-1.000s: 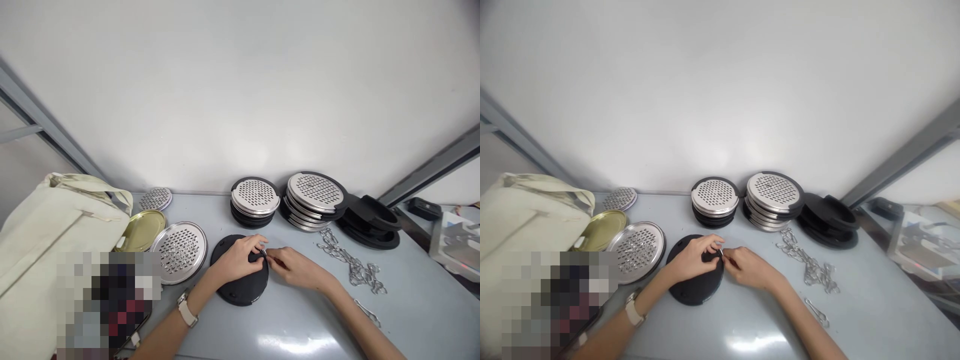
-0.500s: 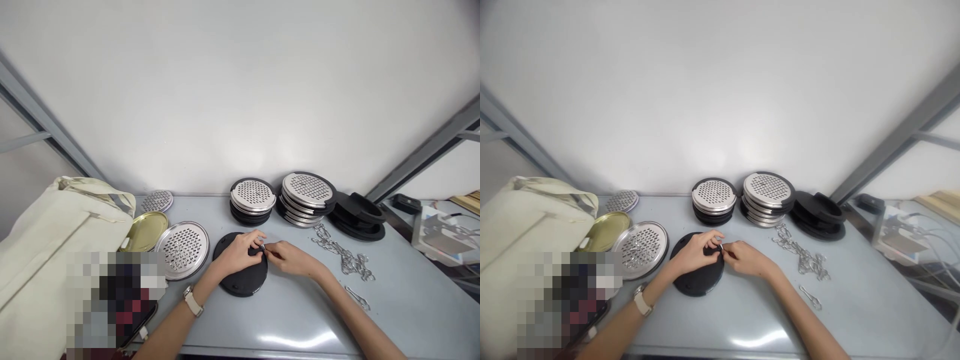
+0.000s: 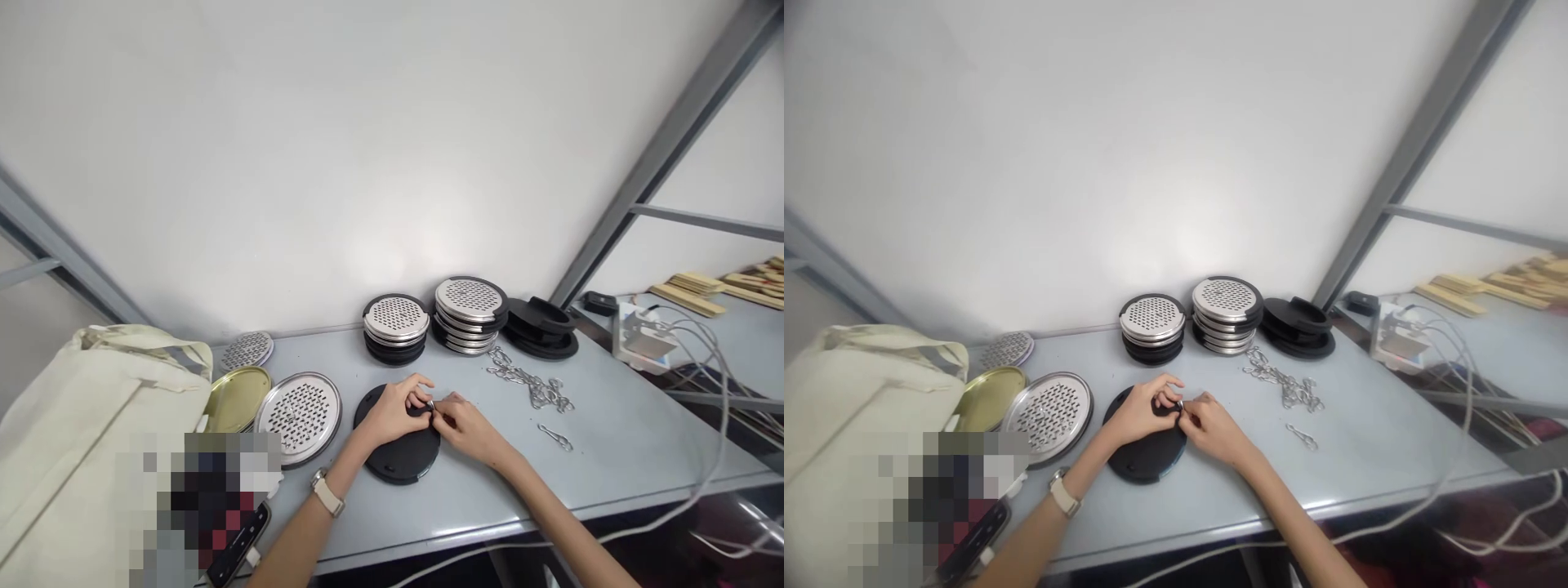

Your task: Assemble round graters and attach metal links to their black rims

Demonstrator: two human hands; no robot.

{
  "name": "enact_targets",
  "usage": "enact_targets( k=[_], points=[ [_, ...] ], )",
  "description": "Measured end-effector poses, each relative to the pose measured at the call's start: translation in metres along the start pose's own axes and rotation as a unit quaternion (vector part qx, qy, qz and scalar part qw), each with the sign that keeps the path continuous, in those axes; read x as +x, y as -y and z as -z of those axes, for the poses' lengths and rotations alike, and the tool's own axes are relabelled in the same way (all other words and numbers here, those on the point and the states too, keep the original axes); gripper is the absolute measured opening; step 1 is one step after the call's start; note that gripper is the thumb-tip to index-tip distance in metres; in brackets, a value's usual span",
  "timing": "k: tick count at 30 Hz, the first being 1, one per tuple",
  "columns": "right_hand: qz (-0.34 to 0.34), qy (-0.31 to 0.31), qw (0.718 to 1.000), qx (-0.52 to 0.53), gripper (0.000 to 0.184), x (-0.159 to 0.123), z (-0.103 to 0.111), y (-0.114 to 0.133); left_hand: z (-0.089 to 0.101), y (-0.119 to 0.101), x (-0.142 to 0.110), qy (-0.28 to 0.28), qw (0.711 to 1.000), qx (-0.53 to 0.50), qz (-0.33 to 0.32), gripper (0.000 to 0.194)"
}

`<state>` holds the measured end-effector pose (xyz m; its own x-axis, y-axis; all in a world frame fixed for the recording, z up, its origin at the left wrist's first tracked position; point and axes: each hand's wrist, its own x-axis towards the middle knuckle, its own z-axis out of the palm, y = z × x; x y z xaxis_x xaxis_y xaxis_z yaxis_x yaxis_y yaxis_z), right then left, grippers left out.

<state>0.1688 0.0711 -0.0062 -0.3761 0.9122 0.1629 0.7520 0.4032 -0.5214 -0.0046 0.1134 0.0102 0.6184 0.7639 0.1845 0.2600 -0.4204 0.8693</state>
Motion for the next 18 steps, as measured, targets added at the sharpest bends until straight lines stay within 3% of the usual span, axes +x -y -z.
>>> enact_targets(
  k=[18],
  points=[
    [0.012, 0.008, 1.0, 0.012, 0.041, -0.0024, 0.004, 0.0017, 0.0005, -0.001, 0.0001, 0.022, 1.0, 0.009, -0.012, 0.043]
  ],
)
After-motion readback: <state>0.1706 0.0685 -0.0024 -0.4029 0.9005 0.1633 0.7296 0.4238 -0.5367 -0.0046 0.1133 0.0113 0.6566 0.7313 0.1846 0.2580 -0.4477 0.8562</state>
